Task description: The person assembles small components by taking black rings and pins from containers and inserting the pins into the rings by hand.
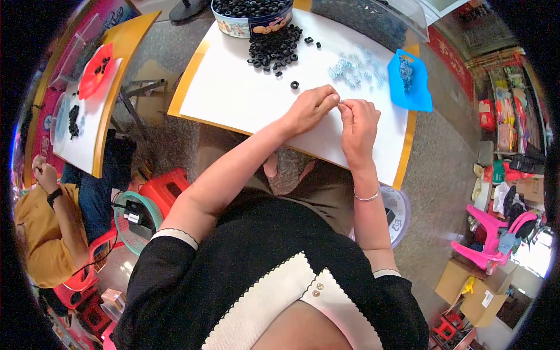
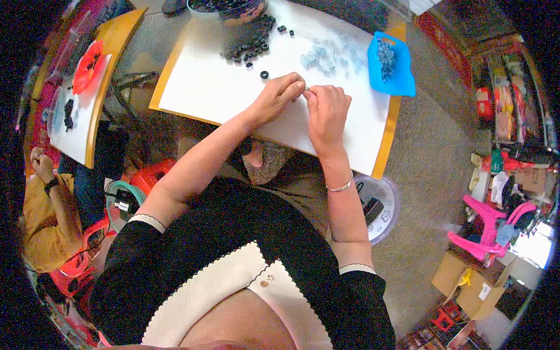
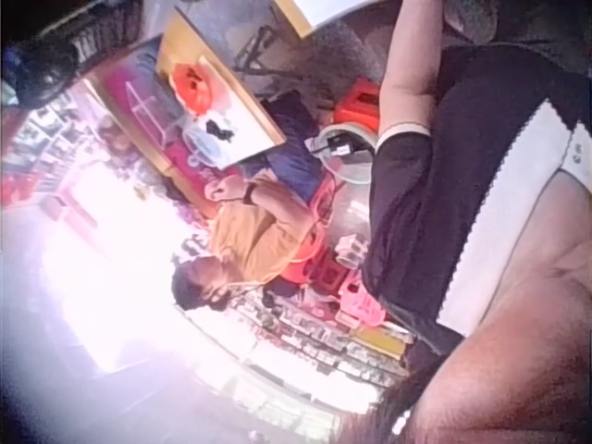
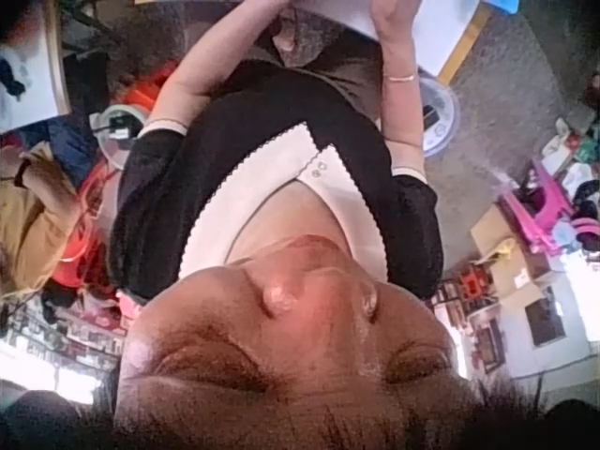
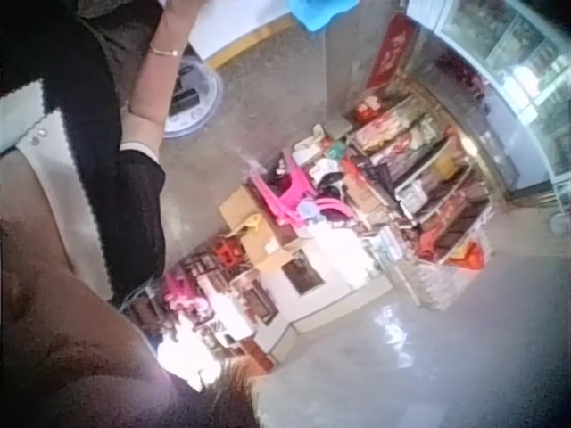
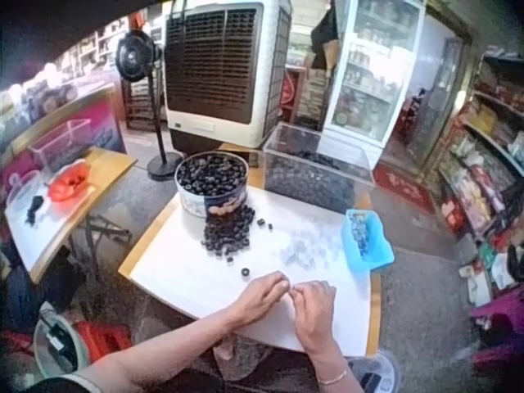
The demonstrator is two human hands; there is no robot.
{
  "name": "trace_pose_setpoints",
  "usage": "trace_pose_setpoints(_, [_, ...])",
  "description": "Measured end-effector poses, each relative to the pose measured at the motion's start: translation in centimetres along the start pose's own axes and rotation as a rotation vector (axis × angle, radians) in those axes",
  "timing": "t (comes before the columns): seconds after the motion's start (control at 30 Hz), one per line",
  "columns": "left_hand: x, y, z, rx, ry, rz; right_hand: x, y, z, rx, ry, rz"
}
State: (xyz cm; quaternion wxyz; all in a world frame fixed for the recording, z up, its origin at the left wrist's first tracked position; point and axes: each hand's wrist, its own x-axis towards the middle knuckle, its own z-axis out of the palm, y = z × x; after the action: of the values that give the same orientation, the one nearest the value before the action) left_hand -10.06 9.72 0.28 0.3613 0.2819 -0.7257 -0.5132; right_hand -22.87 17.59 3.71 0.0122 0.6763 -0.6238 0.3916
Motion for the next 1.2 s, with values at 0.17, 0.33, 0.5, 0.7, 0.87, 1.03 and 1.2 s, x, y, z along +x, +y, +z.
trace_pose_setpoints(0.17, [0.0,0.5,-0.1,0.016,-0.004,-0.041,-0.7,1.0,1.2,0.336,-0.015,0.298])
trace_pose_setpoints(0.33, [0.1,0.8,-0.1,-0.018,0.006,-0.052,-0.5,1.2,1.3,0.410,-0.013,0.383])
trace_pose_setpoints(0.5, [0.1,0.7,0.0,0.000,0.016,0.015,0.2,0.9,0.7,0.249,-0.049,0.308])
trace_pose_setpoints(0.7, [0.0,0.5,-0.3,-0.111,-0.036,-0.031,0.2,0.2,0.7,0.460,0.014,0.372])
trace_pose_setpoints(0.87, [0.1,1.3,-0.6,-0.188,-0.051,-0.056,0.0,0.6,0.3,0.727,-0.050,0.470])
trace_pose_setpoints(1.03, [0.2,1.3,-1.1,-0.289,-0.141,-0.127,0.3,0.2,0.0,0.948,-0.017,0.488])
trace_pose_setpoints(1.2, [0.4,0.4,-0.7,-0.406,-0.138,-0.168,0.3,1.3,-0.5,1.000,0.036,0.503])
